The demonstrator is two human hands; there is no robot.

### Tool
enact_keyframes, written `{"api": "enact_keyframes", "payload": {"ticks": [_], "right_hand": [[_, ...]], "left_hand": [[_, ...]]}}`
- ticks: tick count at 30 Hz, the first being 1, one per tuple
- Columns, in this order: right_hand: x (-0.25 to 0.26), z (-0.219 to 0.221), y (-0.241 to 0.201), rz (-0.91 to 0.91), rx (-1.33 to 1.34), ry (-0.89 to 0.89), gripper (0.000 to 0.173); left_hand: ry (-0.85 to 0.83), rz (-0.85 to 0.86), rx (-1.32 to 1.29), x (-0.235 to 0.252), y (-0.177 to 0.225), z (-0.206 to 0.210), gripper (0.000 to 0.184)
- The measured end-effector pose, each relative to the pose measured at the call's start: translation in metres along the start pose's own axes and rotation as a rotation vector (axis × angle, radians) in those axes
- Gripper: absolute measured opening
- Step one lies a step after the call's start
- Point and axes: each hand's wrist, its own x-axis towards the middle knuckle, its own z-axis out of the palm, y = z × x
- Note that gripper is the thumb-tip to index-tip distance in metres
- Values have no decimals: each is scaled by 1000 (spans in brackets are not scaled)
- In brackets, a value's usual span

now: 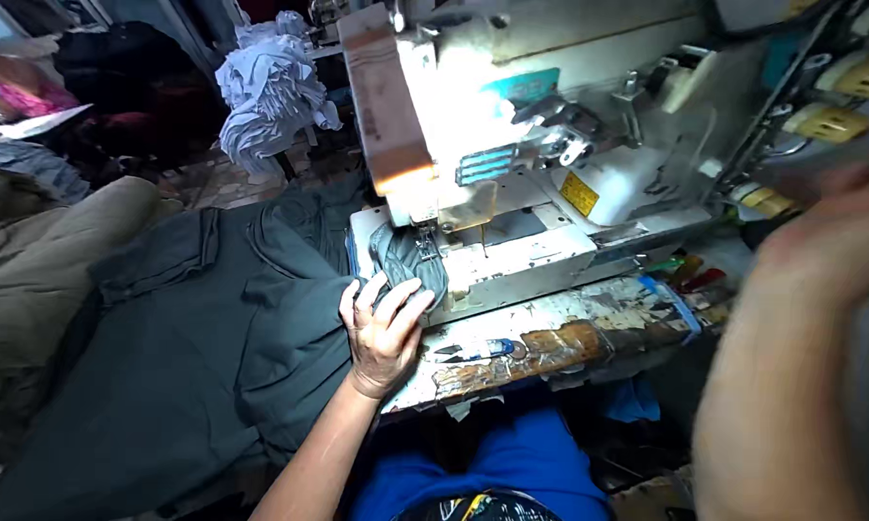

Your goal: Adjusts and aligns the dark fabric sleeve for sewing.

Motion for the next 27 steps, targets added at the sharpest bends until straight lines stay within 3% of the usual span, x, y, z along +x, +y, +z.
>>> {"api": "enact_keyframes", "payload": {"ticks": [3,5,7,10,13,15,19,20,23,27], "right_hand": [[-139,12,-5,-141,-231,-554,20],[-191,22,8,-314,-392,-926,23],[-215,29,18,-447,-525,-1154,35],[-216,37,26,-463,-544,-1201,35],[-212,37,32,-386,-412,-1118,33],[-205,36,22,-355,-297,-999,34],[-185,38,-11,-343,-339,-919,65],[-181,46,-16,-380,-358,-902,62],[-177,89,-30,-575,-500,-813,34],[-184,161,-36,-630,-666,-881,25]], "left_hand": [[-243,-171,88,37,2,-27,36],[-504,-197,222,73,-1,-41,41],[-626,-146,325,97,-5,-36,28],[-569,-116,344,117,-30,-3,20],[-564,-345,326,140,-76,26,36],[-514,-428,407,145,-103,23,27],[29,-97,244,95,-96,-30,14],[95,-27,208,81,-87,-43,14],[215,43,174,53,-80,-57,15],[265,48,162,47,-76,-58,10]]}}
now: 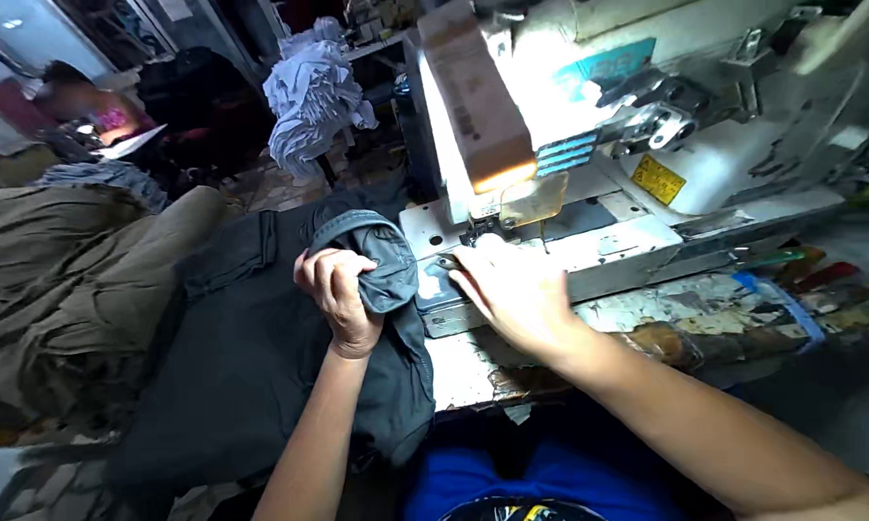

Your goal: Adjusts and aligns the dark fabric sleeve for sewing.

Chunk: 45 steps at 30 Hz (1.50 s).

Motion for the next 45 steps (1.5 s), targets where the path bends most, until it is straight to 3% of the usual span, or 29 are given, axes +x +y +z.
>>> {"api": "enact_keyframes", "payload": {"ticks": [3,6,10,13,15,16,18,19,22,23,25,28,31,37,39,43,45], "right_hand": [[8,14,-5,-23,71,-64,23],[-30,-7,-3,-59,152,31,28],[-75,-24,14,5,153,-67,35],[-84,-30,18,180,299,-72,43],[-82,-38,15,308,451,-47,41],[-81,-42,15,353,513,-12,36],[-84,-51,15,432,601,62,31],[-89,-56,16,459,614,89,30],[-118,-67,28,472,547,134,22],[-127,-66,32,464,530,140,19],[-138,-59,39,435,528,125,18],[-136,-42,36,344,523,90,18],[-125,-35,29,249,506,83,18],[-122,-10,23,221,469,-210,32],[-123,-1,18,264,584,-204,21],[-106,-14,9,664,1310,-306,7],[-96,-19,2,837,1595,-360,6]], "left_hand": [[1,-2,-99,7,3,-20,15],[-15,-4,-132,28,-14,-76,19],[-56,-37,-188,48,-28,-130,16],[-439,-193,-751,60,10,-120,9],[-842,-85,-1122,58,42,-79,6],[-943,-7,-1142,51,59,-54,16],[-846,18,-948,32,79,-27,32],[-750,-82,-919,27,84,-28,35],[-418,-485,-952,10,100,-58,12],[-386,-557,-918,-4,114,-66,14],[-442,-584,-858,-37,149,-70,25],[-645,-443,-442,-74,175,-46,44],[-819,-421,-263,-79,163,-35,27],[-731,-692,-603,-68,150,-67,16],[-684,-891,-766,-61,146,-73,14],[-374,-1549,-1162,-42,135,-76,24],[-285,-1670,-1219,-35,130,-75,27]]}}
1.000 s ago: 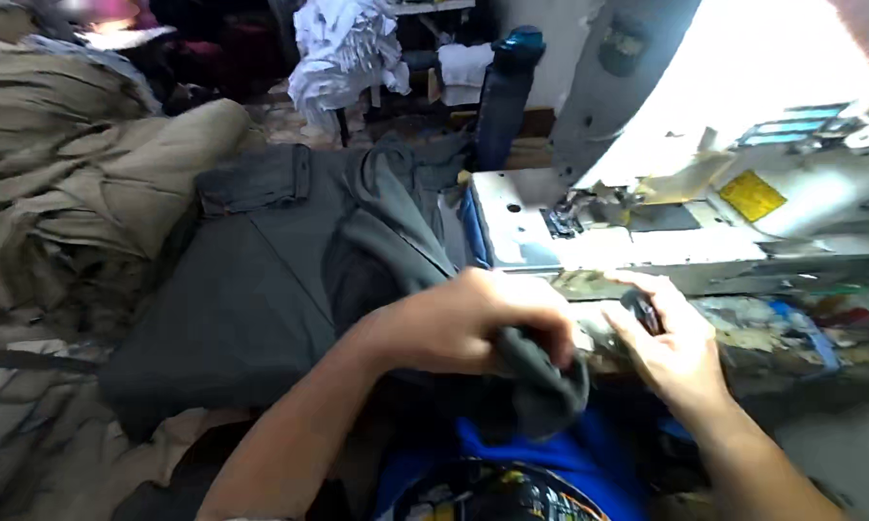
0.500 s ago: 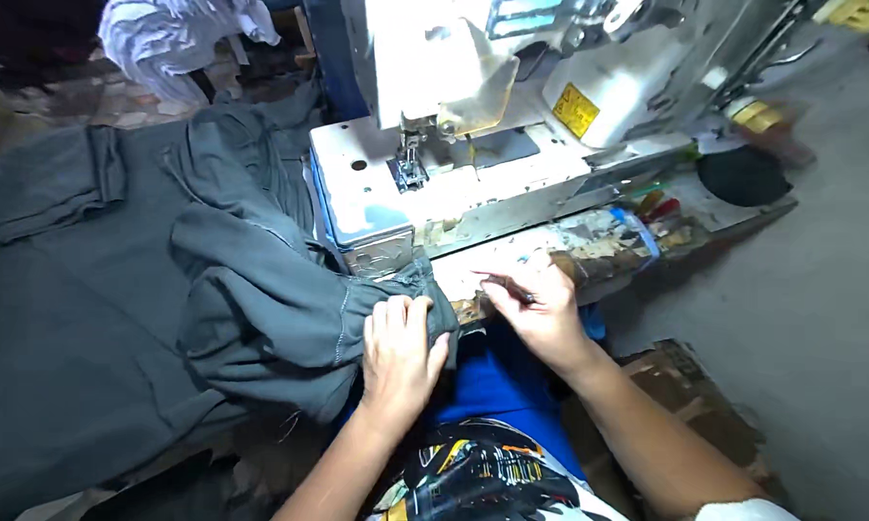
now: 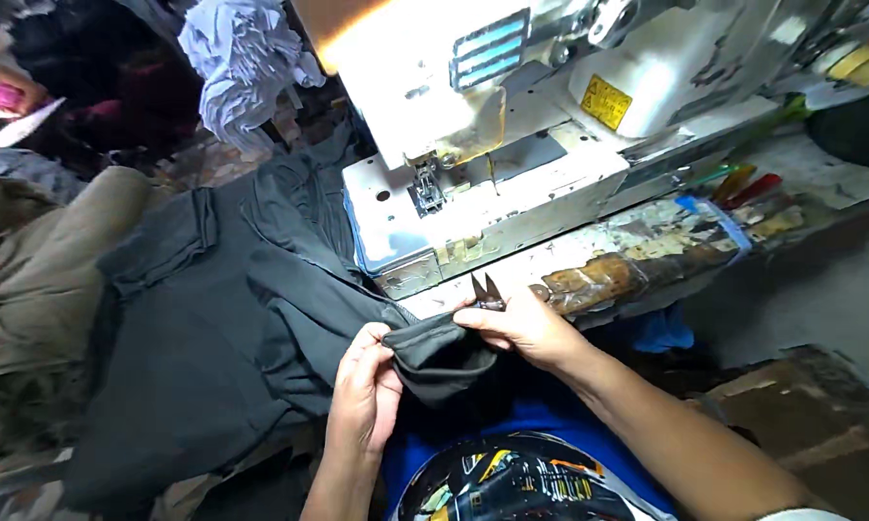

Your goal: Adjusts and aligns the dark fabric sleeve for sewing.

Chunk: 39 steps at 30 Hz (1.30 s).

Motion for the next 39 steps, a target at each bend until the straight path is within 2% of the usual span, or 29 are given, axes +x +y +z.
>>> {"api": "enact_keyframes", "payload": {"ticks": [3,9,13,14,15,17,18,20,23,25,28,39], "right_hand": [[3,13,-2,22,51,0,8],[2,19,-1,-88,-98,52,8],[2,18,-2,-135,-161,90,6],[1,19,0,-186,-228,131,4],[0,20,2,-260,-340,192,9],[-8,19,6,-420,-619,290,32],[-14,18,6,-488,-700,323,36],[-28,20,3,-570,-701,318,31],[-49,25,2,-417,-515,55,30],[-52,29,12,-283,-472,-46,29],[-48,33,23,-216,-493,-42,29],[-43,35,24,-236,-556,37,29]], "left_hand": [[-32,70,110,4,2,-1,29],[-229,157,314,7,5,-15,20],[-256,184,433,9,7,-17,11],[-254,188,443,9,7,-17,11],[-249,194,447,10,6,-16,11],[-234,208,449,11,5,-14,11],[-225,211,449,12,4,-13,11],[-209,208,457,12,3,-12,12],[-211,189,460,13,3,-10,12],[-221,176,469,13,3,-8,12],[-224,182,471,13,2,-5,12],[-238,212,474,15,0,-4,12]]}}
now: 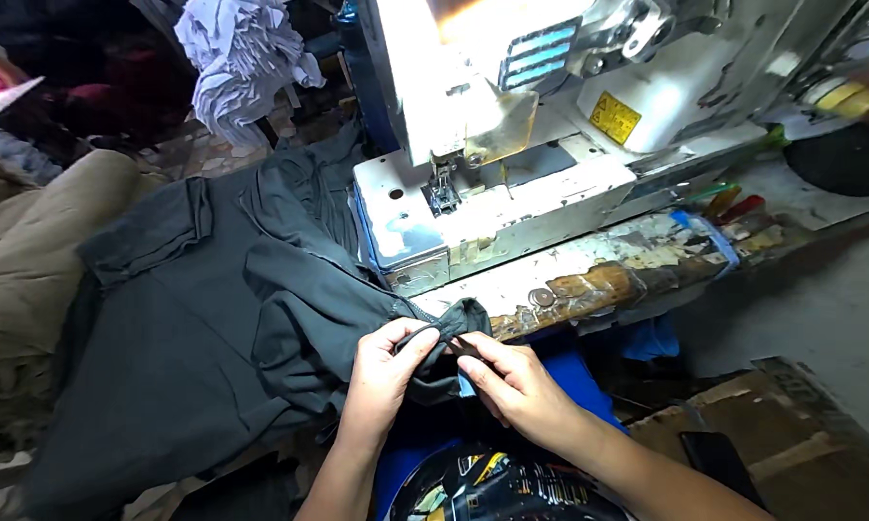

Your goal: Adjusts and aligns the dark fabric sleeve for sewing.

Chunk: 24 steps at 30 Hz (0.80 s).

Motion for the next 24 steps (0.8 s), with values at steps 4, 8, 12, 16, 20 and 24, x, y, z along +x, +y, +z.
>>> {"api": "enact_keyframes", "payload": {"ticks": [4,8,12,16,20,24], "right_hand": [[0,1,1,-6,-16,2,29],[1,2,0,-31,-31,9,29],[2,3,0,-54,-62,19,29],[2,4,1,-64,-71,25,29],[2,5,1,-82,-89,29,28],[1,6,1,-77,-88,26,28]], "left_hand": [[-1,0,8,2,0,0,12],[-10,-1,13,2,1,-1,14],[-6,-19,7,2,2,-2,15],[-1,-14,8,1,2,-2,15],[5,-14,-10,1,1,-2,15],[1,-25,-5,0,0,-2,16]]}}
